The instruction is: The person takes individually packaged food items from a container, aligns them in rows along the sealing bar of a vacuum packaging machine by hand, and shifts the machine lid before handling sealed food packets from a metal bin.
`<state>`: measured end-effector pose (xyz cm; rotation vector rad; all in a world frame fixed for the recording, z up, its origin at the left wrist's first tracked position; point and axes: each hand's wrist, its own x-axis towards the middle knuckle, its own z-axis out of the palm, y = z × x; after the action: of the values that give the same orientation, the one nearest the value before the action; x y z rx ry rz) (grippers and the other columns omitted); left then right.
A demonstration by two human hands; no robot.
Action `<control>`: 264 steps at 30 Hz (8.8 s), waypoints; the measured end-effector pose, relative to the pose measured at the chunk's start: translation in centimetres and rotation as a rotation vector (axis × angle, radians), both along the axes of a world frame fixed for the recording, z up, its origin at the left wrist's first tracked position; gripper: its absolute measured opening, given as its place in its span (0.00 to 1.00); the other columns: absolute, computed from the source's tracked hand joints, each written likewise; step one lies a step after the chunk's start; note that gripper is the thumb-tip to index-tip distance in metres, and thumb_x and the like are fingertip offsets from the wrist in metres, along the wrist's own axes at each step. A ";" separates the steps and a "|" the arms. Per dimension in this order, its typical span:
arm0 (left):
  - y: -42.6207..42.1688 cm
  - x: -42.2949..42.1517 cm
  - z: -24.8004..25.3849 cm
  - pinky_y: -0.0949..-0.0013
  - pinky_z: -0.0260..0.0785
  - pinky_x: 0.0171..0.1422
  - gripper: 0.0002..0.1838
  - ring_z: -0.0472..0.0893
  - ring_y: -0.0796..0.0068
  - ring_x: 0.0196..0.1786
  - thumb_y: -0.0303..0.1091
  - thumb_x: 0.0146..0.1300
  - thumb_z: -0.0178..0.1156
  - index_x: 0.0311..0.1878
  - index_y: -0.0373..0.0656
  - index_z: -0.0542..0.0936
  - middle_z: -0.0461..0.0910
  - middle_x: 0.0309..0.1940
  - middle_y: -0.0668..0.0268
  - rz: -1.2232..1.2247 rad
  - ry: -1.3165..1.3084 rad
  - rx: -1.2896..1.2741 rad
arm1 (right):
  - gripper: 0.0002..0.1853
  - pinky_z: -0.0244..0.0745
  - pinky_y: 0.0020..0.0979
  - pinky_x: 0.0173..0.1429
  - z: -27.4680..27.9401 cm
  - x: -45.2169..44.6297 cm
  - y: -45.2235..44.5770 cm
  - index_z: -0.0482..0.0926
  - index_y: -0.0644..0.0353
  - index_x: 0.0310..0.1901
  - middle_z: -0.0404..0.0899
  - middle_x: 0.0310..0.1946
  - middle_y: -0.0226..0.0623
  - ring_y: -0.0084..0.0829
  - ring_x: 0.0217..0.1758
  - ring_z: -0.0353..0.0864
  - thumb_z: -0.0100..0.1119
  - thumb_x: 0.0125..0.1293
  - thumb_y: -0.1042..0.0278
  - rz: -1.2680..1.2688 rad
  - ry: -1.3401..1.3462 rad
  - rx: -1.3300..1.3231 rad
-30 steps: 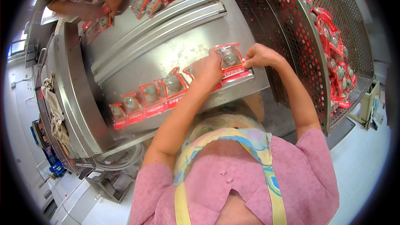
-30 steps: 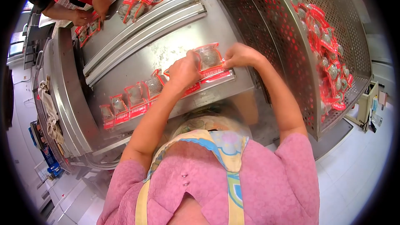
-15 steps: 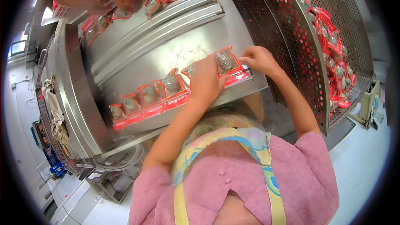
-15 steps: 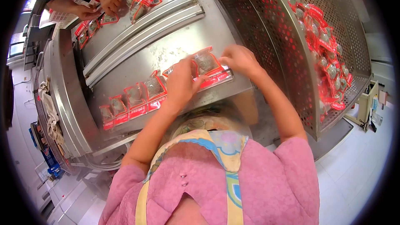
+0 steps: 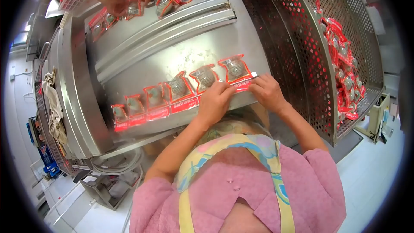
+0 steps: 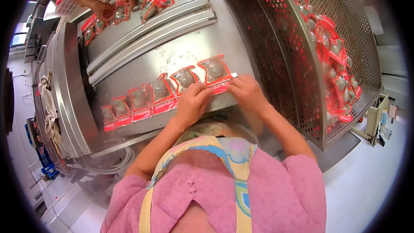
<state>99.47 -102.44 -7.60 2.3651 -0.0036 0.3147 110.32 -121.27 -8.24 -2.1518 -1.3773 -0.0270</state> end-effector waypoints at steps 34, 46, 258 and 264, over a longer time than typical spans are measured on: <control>6.6 -10.9 1.7 0.60 0.69 0.47 0.15 0.74 0.57 0.43 0.23 0.49 0.64 0.42 0.42 0.77 0.76 0.40 0.61 0.325 -0.031 0.171 | 0.17 0.67 0.38 0.44 1.5 -5.6 6.1 0.79 0.59 0.41 0.74 0.37 0.37 0.40 0.41 0.73 0.68 0.46 0.71 0.070 0.159 0.120; 11.7 -16.1 -0.3 0.61 0.69 0.39 0.11 0.75 0.62 0.37 0.20 0.48 0.56 0.34 0.46 0.80 0.76 0.30 0.67 0.557 0.062 0.425 | 0.13 0.67 0.39 0.46 1.5 -6.6 4.5 0.79 0.61 0.36 0.74 0.37 0.39 0.42 0.42 0.73 0.67 0.46 0.74 0.052 0.166 0.161; -12.9 -11.2 2.9 0.76 0.73 0.46 0.15 0.81 0.74 0.44 0.35 0.69 0.54 0.55 0.40 0.72 0.80 0.47 0.58 0.486 0.635 -1.245 | 0.35 0.31 0.67 0.70 3.1 22.8 -10.0 0.50 0.25 0.71 0.41 0.74 0.47 0.65 0.74 0.39 0.45 0.63 0.35 -0.545 0.082 -0.478; -13.0 -11.3 4.0 0.75 0.72 0.48 0.18 0.80 0.76 0.45 0.38 0.67 0.57 0.56 0.40 0.72 0.80 0.48 0.60 0.474 0.618 -1.271 | 0.33 0.34 0.54 0.75 3.1 22.6 -12.7 0.48 0.38 0.73 0.47 0.74 0.40 0.61 0.73 0.47 0.42 0.67 0.49 -0.357 0.033 -0.488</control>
<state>88.13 -115.48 -3.57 1.0785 0.8053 -0.1917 132.92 -134.02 -5.14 -2.7669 -1.0368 0.2286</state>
